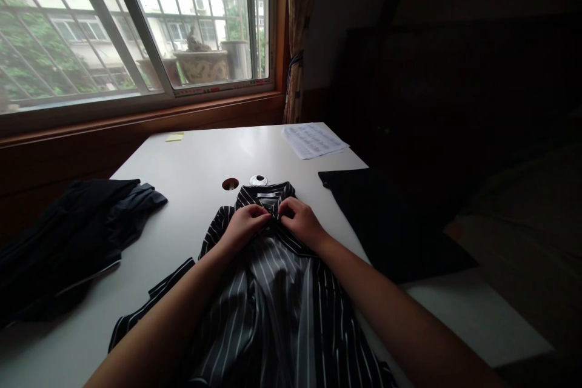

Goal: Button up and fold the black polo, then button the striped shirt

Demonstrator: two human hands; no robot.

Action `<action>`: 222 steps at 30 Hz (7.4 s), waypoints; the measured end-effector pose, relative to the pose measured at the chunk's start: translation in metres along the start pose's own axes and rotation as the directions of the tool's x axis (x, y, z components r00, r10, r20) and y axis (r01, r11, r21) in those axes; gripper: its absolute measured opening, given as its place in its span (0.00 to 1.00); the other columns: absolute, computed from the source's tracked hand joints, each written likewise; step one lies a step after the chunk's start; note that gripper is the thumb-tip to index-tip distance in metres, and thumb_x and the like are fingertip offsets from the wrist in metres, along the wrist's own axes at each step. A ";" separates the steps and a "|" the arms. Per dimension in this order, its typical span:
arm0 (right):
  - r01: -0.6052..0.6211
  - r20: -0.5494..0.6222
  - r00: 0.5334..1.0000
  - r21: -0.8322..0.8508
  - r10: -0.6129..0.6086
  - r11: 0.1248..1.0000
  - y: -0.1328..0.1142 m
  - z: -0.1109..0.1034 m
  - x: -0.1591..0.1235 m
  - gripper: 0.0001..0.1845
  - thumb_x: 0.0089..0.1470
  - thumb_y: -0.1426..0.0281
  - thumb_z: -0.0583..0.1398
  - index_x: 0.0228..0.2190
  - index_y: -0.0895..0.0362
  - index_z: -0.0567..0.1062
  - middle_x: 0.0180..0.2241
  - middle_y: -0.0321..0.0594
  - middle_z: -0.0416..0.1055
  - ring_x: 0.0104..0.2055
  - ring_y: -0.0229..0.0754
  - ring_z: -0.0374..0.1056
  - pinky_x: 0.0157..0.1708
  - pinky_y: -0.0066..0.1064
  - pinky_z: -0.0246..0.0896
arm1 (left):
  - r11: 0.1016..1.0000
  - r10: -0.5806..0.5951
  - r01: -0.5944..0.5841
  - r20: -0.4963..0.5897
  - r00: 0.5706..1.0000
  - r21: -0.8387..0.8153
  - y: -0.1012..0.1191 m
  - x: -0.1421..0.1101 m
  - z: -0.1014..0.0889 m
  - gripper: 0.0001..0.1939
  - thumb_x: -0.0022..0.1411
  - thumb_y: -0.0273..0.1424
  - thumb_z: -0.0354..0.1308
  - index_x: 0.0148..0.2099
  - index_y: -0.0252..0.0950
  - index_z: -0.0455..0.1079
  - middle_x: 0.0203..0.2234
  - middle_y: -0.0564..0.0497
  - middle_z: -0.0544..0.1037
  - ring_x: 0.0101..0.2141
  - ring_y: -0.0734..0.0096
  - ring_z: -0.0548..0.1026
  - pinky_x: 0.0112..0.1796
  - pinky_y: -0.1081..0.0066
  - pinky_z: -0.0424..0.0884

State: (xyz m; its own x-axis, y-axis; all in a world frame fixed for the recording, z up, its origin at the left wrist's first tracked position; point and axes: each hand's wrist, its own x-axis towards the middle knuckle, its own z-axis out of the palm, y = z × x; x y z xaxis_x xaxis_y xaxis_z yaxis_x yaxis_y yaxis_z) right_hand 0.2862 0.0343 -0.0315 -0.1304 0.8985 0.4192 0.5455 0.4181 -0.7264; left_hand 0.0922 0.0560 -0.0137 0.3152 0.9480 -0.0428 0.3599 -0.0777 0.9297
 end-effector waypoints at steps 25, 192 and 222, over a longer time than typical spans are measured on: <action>0.287 0.216 0.953 -0.427 -0.211 0.858 -0.002 0.004 -0.003 0.11 0.62 0.75 0.55 0.38 0.54 0.78 0.38 0.42 0.70 0.42 0.43 0.67 0.47 0.33 0.63 | 0.977 0.119 -0.103 -0.076 0.990 0.188 -0.017 0.005 0.000 0.09 0.55 0.37 0.62 0.33 0.36 0.77 0.29 0.51 0.81 0.31 0.67 0.77 0.33 0.71 0.70; -0.060 0.022 0.998 0.089 0.059 0.994 -0.009 0.010 0.000 0.04 0.52 0.69 0.66 0.33 0.55 0.78 0.34 0.37 0.76 0.36 0.40 0.72 0.37 0.31 0.67 | 0.981 0.089 -0.092 -0.023 0.996 -0.170 -0.015 0.006 -0.009 0.08 0.55 0.33 0.64 0.36 0.35 0.73 0.30 0.51 0.77 0.32 0.70 0.74 0.35 0.72 0.68; 0.323 0.161 0.943 -0.221 -0.292 0.920 -0.023 0.012 -0.010 0.09 0.62 0.68 0.58 0.38 0.51 0.79 0.37 0.41 0.77 0.39 0.43 0.72 0.42 0.34 0.65 | 0.930 0.033 -0.039 -0.024 0.999 -0.366 -0.013 0.007 -0.010 0.09 0.51 0.31 0.65 0.36 0.34 0.73 0.28 0.53 0.75 0.29 0.73 0.72 0.33 0.72 0.67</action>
State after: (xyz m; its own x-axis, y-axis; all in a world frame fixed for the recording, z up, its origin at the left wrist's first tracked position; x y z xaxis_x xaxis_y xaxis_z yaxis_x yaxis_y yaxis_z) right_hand 0.2653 0.0173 -0.0256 -0.4156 0.7464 0.5198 0.6427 0.6454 -0.4128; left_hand 0.0814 0.0664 -0.0222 0.3053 0.9523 -0.0035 0.0009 0.0034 1.0000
